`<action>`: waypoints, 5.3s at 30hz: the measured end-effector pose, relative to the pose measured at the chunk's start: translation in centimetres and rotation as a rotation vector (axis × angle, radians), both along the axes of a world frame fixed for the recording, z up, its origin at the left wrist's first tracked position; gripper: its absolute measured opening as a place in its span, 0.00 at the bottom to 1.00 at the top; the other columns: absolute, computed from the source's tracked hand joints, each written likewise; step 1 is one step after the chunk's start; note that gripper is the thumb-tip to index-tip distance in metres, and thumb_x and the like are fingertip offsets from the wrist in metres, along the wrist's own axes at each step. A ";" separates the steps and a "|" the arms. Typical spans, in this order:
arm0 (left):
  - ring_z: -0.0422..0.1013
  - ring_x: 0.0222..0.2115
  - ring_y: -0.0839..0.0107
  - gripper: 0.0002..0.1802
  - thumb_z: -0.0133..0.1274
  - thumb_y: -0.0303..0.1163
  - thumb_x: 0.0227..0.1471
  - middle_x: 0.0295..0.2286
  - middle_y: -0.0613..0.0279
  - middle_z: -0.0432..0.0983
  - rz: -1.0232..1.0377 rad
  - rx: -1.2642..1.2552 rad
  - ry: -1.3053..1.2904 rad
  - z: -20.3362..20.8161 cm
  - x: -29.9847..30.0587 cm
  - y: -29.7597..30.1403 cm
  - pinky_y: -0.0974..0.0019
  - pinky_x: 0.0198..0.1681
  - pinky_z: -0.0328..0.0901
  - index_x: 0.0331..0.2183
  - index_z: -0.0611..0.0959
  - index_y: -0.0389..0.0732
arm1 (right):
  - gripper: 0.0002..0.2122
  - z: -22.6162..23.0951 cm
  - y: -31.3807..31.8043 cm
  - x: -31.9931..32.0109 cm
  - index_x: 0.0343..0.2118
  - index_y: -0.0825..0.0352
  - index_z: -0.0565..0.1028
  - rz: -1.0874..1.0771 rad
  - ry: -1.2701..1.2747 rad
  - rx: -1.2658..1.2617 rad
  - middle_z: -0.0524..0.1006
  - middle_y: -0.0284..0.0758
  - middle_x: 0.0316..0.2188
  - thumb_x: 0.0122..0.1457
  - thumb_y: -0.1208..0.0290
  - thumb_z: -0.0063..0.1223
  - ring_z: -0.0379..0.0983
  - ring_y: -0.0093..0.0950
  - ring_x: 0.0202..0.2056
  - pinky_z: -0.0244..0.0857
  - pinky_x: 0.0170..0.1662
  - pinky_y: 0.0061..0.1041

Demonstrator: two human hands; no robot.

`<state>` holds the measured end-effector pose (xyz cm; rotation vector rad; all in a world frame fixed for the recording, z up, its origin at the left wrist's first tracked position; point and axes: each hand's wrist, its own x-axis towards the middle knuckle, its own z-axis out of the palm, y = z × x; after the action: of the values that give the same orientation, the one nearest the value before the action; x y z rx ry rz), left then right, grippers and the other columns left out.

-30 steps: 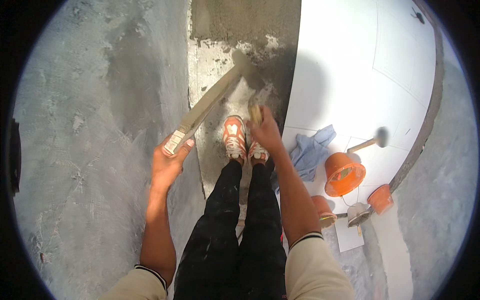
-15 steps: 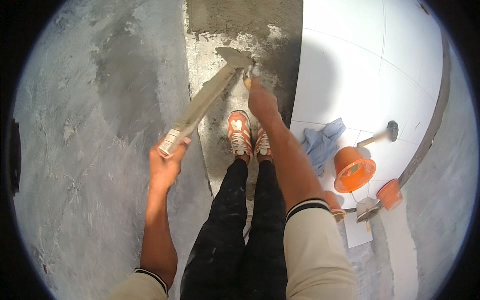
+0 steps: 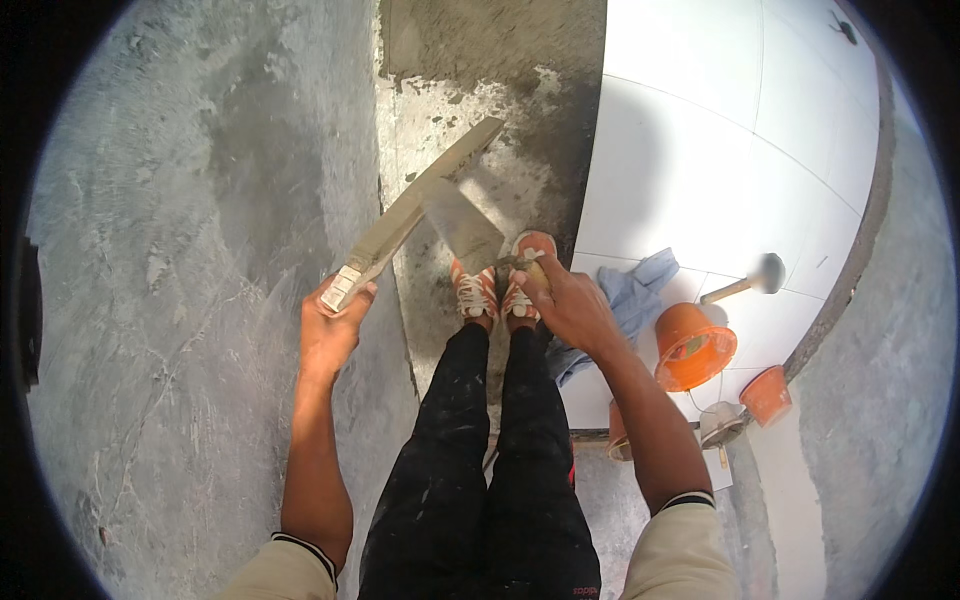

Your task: The person spreads cement on the floor with a trowel, wipes the surface of white tiles with a cloth, and uses a wooden straightedge to level the cement. Another person brings a bucket of cement nearby.

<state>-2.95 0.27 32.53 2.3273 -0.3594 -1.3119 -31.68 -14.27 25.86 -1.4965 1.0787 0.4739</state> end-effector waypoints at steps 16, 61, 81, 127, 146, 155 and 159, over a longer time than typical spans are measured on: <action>0.67 0.20 0.83 0.16 0.62 0.31 0.60 0.26 0.70 0.79 0.255 0.211 0.124 1.3 -0.6 -1.9 0.72 0.22 0.62 0.47 0.86 0.34 | 0.24 -8.8 -5.7 5.0 0.55 0.68 0.65 -0.198 -0.008 -0.242 0.80 0.60 0.42 0.65 0.56 0.57 0.78 0.59 0.45 0.71 0.45 0.53; 0.55 0.15 0.84 0.13 0.59 0.32 0.57 0.20 0.74 0.61 0.593 0.107 0.285 2.3 -1.7 -4.8 0.75 0.15 0.51 0.43 0.81 0.38 | 0.21 -10.9 -0.5 5.1 0.49 0.73 0.71 -0.630 -0.108 -0.015 0.78 0.47 0.29 0.60 0.63 0.61 0.78 0.38 0.25 0.72 0.34 0.41; 0.63 0.18 0.82 0.05 0.58 0.30 0.58 0.22 0.72 0.68 0.355 0.092 0.407 2.7 -0.5 -5.7 0.72 0.17 0.59 0.35 0.81 0.41 | 0.24 -7.6 8.3 4.0 0.55 0.69 0.69 -0.440 -0.048 -0.546 0.78 0.52 0.45 0.61 0.62 0.62 0.75 0.54 0.48 0.67 0.51 0.52; 0.66 0.17 0.81 0.12 0.65 0.37 0.57 0.22 0.71 0.71 0.517 -0.012 0.338 7.6 -1.0 -0.4 0.75 0.17 0.66 0.37 0.83 0.40 | 0.24 -3.4 11.5 -5.3 0.54 0.70 0.69 -0.775 0.216 -0.075 0.79 0.56 0.44 0.59 0.62 0.60 0.77 0.56 0.47 0.70 0.49 0.49; 0.76 0.28 0.68 0.15 0.57 0.46 0.65 0.32 0.61 0.78 0.653 0.378 0.681 -1.6 2.8 9.6 0.62 0.29 0.72 0.44 0.81 0.46 | 0.29 18.5 34.4 -24.2 0.51 0.70 0.72 -0.779 0.493 -0.047 0.82 0.40 0.28 0.56 0.51 0.67 0.81 0.31 0.26 0.75 0.34 0.33; 0.76 0.49 0.53 0.47 0.63 0.55 0.59 0.54 0.45 0.75 -0.309 0.546 0.506 7.4 -5.7 17.5 0.46 0.51 0.72 0.63 0.68 0.28 | 0.29 23.4 41.6 -27.6 0.48 0.71 0.75 -0.856 0.383 0.199 0.77 0.34 0.22 0.54 0.52 0.72 0.74 0.25 0.19 0.70 0.24 0.27; 0.76 0.51 0.57 0.50 0.69 0.45 0.54 0.55 0.44 0.75 -0.694 0.315 0.282 9.7 -9.4 21.2 0.53 0.54 0.71 0.67 0.65 0.31 | 0.28 26.5 46.8 -29.1 0.45 0.72 0.76 -0.926 0.456 0.173 0.78 0.34 0.22 0.50 0.54 0.76 0.75 0.25 0.19 0.70 0.23 0.28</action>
<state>-12.32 21.43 42.21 2.2952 -0.9876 -2.1222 -60.75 32.57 52.31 -0.6129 1.8800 0.2292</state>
